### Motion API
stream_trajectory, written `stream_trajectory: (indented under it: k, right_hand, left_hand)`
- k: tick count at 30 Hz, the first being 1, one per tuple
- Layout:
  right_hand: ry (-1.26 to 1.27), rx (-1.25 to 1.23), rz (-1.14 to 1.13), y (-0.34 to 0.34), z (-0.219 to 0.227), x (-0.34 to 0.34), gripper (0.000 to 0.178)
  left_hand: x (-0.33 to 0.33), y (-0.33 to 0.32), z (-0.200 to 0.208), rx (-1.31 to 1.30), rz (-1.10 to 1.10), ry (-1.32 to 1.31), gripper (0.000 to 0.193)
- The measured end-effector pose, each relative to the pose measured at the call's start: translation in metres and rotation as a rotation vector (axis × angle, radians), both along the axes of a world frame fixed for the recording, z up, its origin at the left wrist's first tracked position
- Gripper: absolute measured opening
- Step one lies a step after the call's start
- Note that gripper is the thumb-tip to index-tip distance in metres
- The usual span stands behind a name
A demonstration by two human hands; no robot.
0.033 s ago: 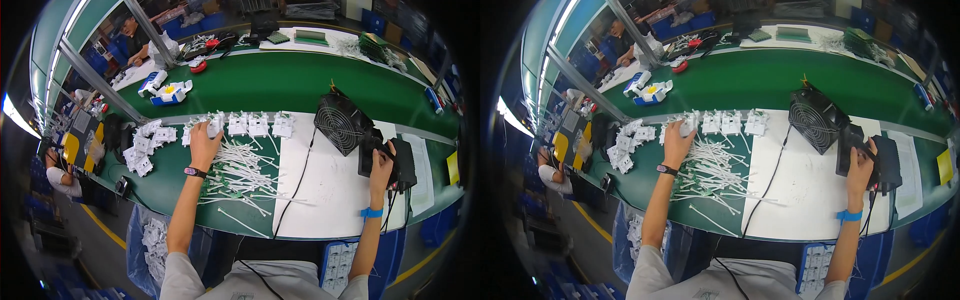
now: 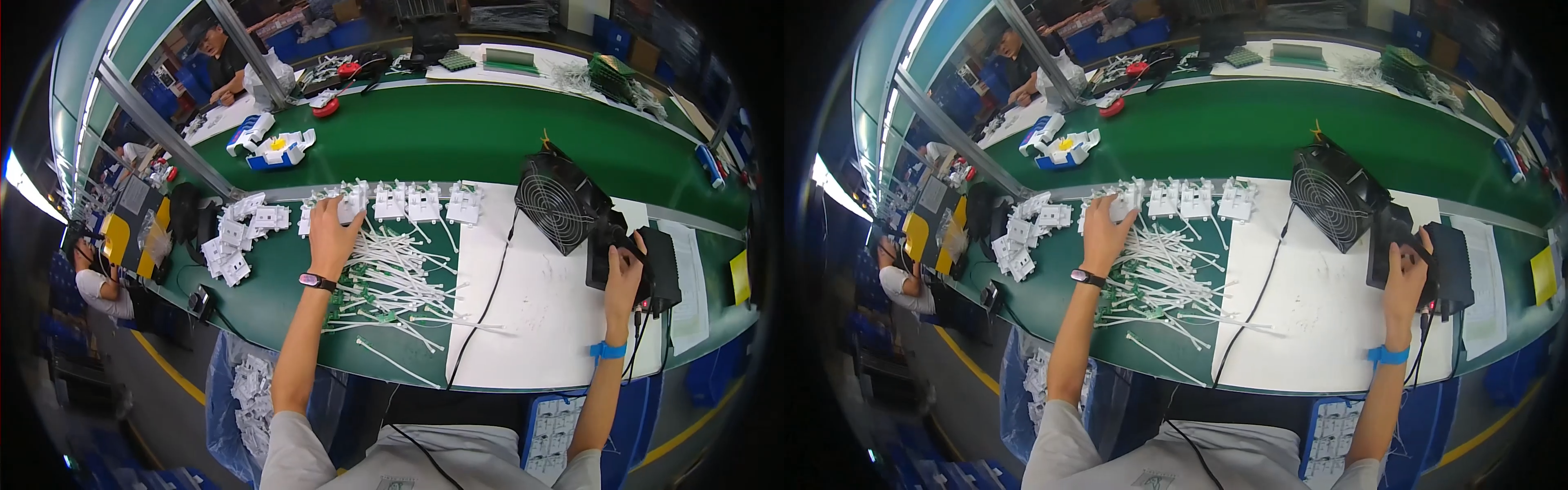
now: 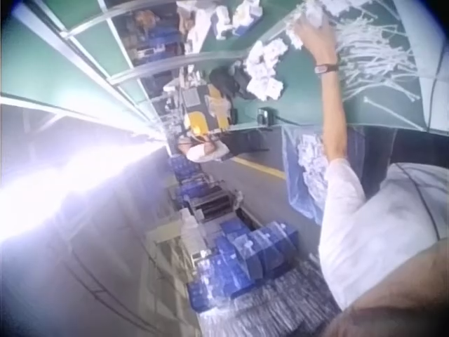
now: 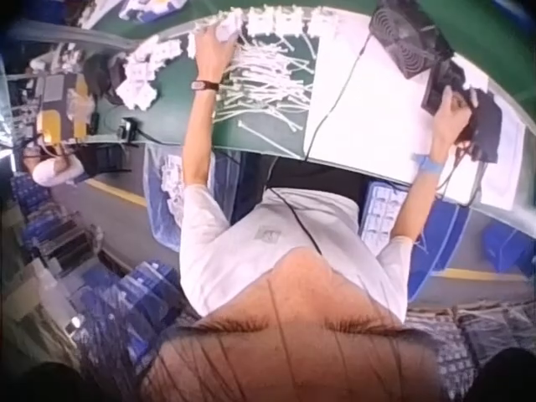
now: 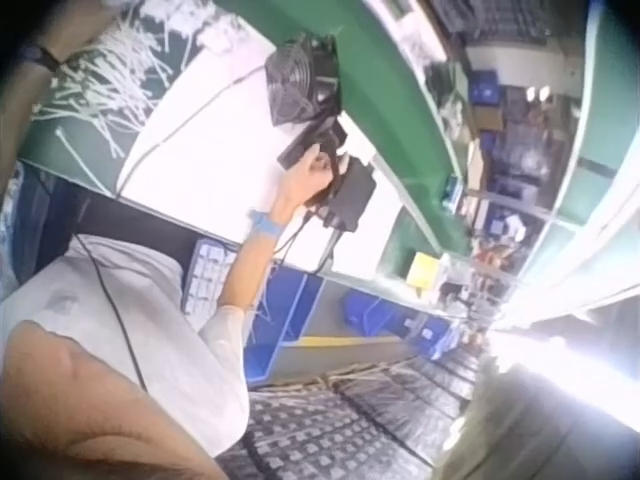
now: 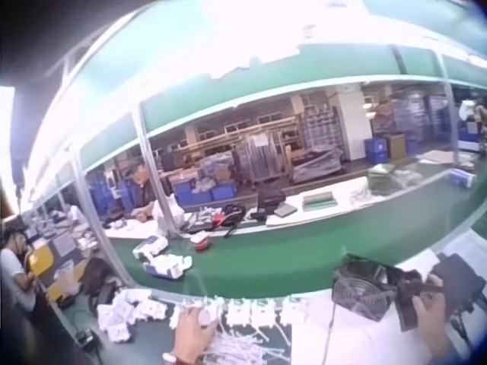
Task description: Soldering wires to small electronic circuit boards and organizing them into a container.
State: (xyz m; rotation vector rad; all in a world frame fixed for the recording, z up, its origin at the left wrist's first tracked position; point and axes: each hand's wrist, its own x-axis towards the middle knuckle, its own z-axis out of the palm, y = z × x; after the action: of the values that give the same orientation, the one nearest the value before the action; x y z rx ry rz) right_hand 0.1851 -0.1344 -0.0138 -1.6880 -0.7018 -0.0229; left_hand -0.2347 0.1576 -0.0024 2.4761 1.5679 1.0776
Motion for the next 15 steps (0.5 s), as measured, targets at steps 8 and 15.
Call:
stream_trajectory:
  k: [8,15]
  right_hand:
    - [-0.007,-0.388,0.31,-0.036,0.028,-0.095,0.01]
    - [-0.322,-0.352,1.246,0.012,0.07,-0.228,0.024]
  left_hand:
    - [-0.112,-0.001,0.032,0.059,0.26,0.173,0.046]
    - [-0.247,-0.005,0.0,-0.015,0.637,0.432,0.088]
